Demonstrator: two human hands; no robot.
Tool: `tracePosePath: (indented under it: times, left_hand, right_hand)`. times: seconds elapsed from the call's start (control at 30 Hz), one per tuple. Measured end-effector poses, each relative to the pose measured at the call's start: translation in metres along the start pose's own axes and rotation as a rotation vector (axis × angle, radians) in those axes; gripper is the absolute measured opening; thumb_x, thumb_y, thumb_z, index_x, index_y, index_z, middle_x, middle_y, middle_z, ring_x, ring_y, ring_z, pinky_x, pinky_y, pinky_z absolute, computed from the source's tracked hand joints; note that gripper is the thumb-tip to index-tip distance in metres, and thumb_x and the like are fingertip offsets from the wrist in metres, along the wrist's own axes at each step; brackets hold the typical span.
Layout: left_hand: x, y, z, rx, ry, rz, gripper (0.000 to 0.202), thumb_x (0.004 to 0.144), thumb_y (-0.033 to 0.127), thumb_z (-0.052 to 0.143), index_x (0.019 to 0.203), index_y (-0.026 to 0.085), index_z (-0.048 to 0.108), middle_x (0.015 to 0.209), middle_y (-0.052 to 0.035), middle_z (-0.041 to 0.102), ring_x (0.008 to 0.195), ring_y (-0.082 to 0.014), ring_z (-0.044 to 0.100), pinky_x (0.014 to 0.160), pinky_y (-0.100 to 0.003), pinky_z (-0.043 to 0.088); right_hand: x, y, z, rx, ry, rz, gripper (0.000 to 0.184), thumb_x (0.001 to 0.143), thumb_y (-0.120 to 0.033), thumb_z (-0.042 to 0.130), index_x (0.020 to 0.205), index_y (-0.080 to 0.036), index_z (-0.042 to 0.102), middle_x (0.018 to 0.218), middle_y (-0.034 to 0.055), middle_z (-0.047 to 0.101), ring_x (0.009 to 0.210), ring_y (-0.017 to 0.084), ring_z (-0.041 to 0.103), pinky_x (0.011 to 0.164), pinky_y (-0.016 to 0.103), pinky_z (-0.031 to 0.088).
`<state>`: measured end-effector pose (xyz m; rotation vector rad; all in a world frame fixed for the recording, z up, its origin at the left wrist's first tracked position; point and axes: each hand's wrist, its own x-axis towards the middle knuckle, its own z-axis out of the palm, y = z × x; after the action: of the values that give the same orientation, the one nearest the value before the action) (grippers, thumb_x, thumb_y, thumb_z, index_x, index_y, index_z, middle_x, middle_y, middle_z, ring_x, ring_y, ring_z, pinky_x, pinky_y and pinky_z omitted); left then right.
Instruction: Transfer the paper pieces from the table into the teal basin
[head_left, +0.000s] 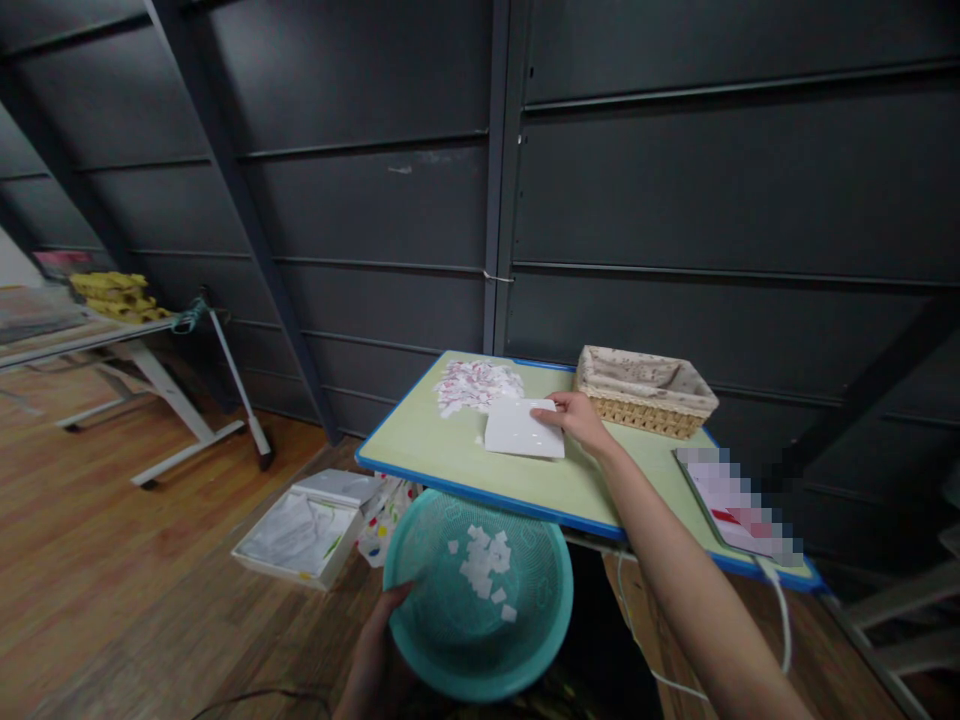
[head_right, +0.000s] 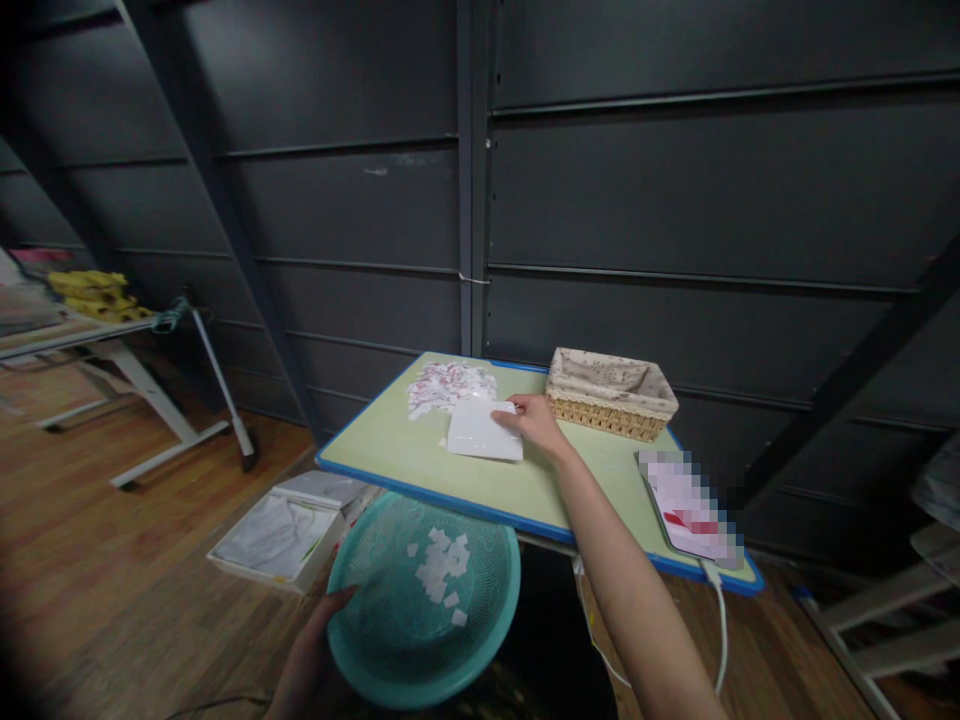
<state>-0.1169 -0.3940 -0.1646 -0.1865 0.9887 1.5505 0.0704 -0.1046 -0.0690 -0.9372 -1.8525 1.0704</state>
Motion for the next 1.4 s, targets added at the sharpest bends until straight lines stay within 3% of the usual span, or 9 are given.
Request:
tracePosePath:
  times: [0.17,0.3,0.53,0.67,0.87,1.03,1.27,1.4]
  left_hand:
    - [-0.006,0.001,0.005,0.065,-0.014,0.028,0.071,0.078,0.023,0.066,0.141,0.002,0.041,0.099,-0.0187,0.078,0.111,-0.0383,0.063,0.104,-0.054,0.042]
    - [-0.007,0.000,0.007,0.119,-0.014,0.077,0.073,0.077,0.021,0.067,0.143,0.004,0.038,0.100,-0.0172,0.078,0.111,-0.0372,0.063,0.106,-0.055,0.039]
    - [-0.008,0.000,0.009,0.113,-0.004,0.088,0.074,0.075,0.018,0.068,0.142,0.005,0.039,0.100,-0.0168,0.078,0.112,-0.0375,0.063,0.106,-0.054,0.040]
    - [-0.011,0.003,0.012,0.027,-0.004,0.081,0.072,0.075,0.018,0.067,0.139,-0.003,0.041,0.097,-0.0201,0.078,0.115,-0.0382,0.060,0.104,-0.050,0.043]
    - [-0.006,0.004,0.008,0.008,0.002,0.019,0.068,0.076,0.018,0.064,0.139,0.000,0.043,0.095,-0.0175,0.079,0.107,-0.0371,0.066,0.103,-0.051,0.045]
    - [-0.006,0.005,0.009,0.001,-0.001,0.044,0.069,0.076,0.015,0.062,0.140,0.003,0.041,0.097,-0.0165,0.079,0.107,-0.0363,0.066,0.104,-0.052,0.043]
    - [-0.008,0.009,0.009,0.044,0.020,0.104,0.075,0.075,0.010,0.062,0.144,-0.001,0.032,0.088,-0.0147,0.080,0.105,-0.0358,0.067,0.102,-0.051,0.045]
    - [-0.003,0.010,0.007,0.028,0.040,0.114,0.072,0.074,0.009,0.061,0.141,-0.001,0.038,0.090,-0.0154,0.080,0.104,-0.0360,0.067,0.100,-0.051,0.047]
  right_hand:
    - [-0.002,-0.003,0.008,0.040,0.058,0.002,0.038,0.061,-0.049,0.073,0.069,-0.013,0.064,0.058,0.0031,0.060,0.052,0.013,0.049,0.046,0.024,0.030]
    - [-0.001,0.000,0.013,0.057,-0.005,0.014,0.037,0.060,-0.048,0.073,0.071,-0.013,0.065,0.060,0.0033,0.061,0.053,0.013,0.049,0.047,0.024,0.031]
    - [0.003,0.008,-0.002,0.106,0.042,0.059,0.034,0.056,-0.044,0.076,0.064,-0.014,0.062,0.058,0.0016,0.059,0.051,0.014,0.049,0.046,0.025,0.030]
    - [0.003,0.009,-0.003,0.056,-0.024,0.057,0.033,0.058,-0.043,0.075,0.062,-0.015,0.060,0.055,-0.0007,0.055,0.049,0.011,0.046,0.045,0.024,0.026]
    - [0.001,0.006,0.002,0.083,-0.047,0.048,0.036,0.060,-0.046,0.075,0.066,-0.014,0.061,0.056,-0.0001,0.056,0.049,0.011,0.046,0.045,0.024,0.027]
    - [-0.001,0.002,0.005,0.083,-0.096,0.068,0.039,0.059,-0.048,0.076,0.068,-0.013,0.064,0.055,0.0007,0.057,0.049,0.011,0.045,0.045,0.024,0.027]
    - [-0.003,0.001,0.012,0.108,-0.120,0.075,0.042,0.060,-0.051,0.077,0.070,-0.012,0.064,0.056,-0.0003,0.056,0.049,0.010,0.044,0.046,0.024,0.027]
    - [-0.005,-0.001,0.017,0.138,-0.136,0.074,0.046,0.059,-0.054,0.077,0.074,-0.012,0.065,0.057,-0.0006,0.056,0.050,0.010,0.044,0.047,0.024,0.027]
